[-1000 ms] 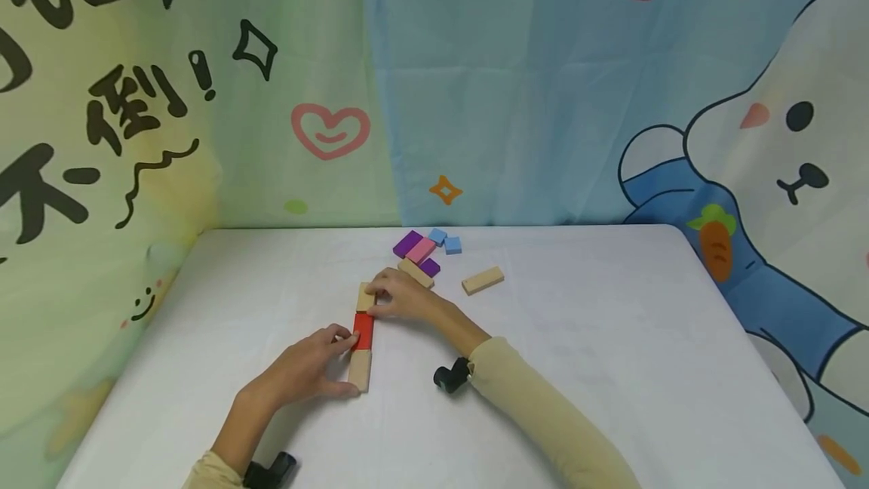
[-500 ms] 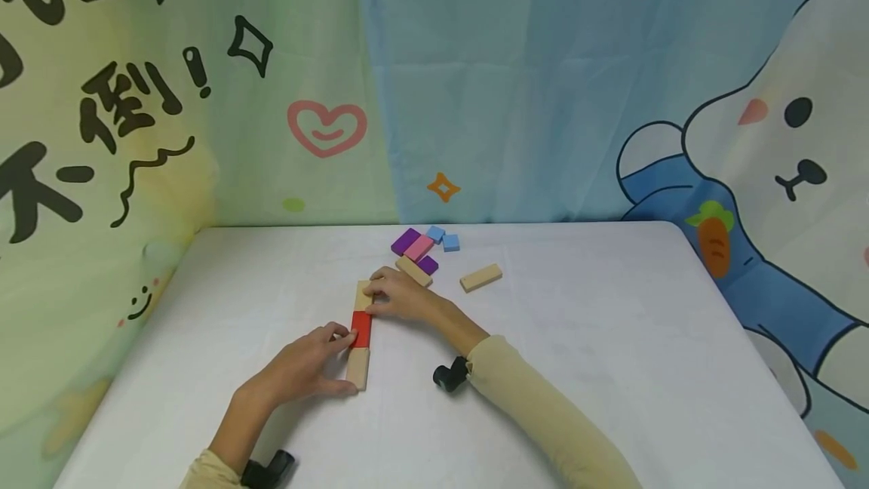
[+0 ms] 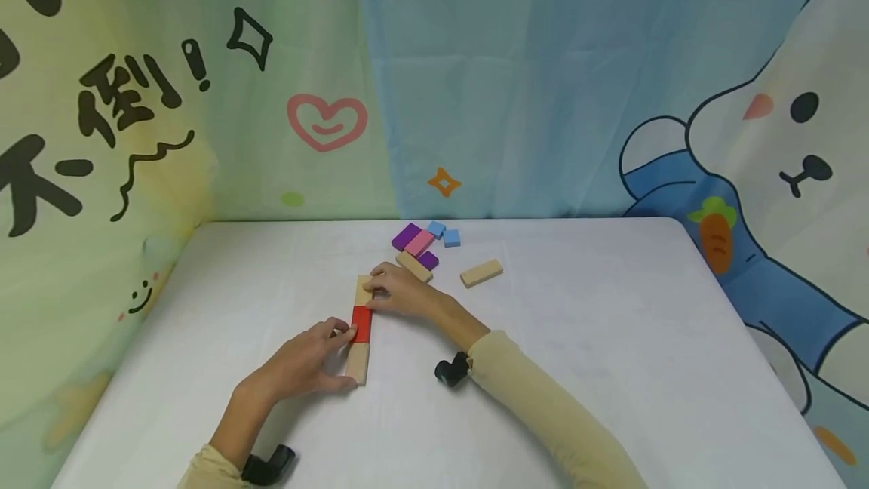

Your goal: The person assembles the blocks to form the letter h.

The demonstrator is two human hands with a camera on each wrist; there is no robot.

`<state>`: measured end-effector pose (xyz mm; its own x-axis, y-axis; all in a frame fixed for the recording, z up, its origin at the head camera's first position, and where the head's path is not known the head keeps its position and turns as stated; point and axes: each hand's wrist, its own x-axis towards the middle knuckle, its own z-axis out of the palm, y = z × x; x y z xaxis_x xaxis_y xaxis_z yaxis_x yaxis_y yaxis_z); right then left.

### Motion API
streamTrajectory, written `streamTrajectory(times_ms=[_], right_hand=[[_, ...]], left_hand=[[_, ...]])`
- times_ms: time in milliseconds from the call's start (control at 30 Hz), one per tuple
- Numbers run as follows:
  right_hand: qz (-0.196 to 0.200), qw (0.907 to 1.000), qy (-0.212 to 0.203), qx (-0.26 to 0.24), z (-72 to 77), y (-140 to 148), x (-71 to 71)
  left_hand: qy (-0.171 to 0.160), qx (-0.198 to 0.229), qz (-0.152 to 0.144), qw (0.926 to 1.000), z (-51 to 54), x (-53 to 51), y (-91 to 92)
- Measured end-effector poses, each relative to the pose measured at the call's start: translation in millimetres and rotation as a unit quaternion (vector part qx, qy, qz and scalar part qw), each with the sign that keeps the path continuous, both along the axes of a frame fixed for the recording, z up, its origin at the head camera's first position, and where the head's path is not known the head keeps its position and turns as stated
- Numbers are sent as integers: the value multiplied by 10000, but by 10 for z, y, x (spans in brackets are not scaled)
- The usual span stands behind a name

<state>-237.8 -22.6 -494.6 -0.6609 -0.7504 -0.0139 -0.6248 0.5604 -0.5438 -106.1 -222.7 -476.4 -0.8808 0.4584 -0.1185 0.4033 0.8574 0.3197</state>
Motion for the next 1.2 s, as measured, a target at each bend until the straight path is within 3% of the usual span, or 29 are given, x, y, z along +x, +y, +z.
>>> streamTrajectory(times_ms=[400, 800, 933, 1033, 1200], right_hand=[[2, 9999, 144, 73, 62, -9, 1], [56, 9980, 587, 223, 10, 26, 74], [-205, 9980, 521, 308, 59, 115, 48], [-527, 9979, 362, 34, 130, 240, -24], [-1459, 9877, 117, -558, 190, 476, -186]], left_hand=[[281, -58, -77, 9996, 17, -16, -12], [81, -11, -2, 10000, -41, 19, -2], [92, -34, -22, 9999, -37, 17, -3], [115, -29, -37, 9999, -25, 10, -5], [122, -43, -30, 9999, -7, -1, 1]])
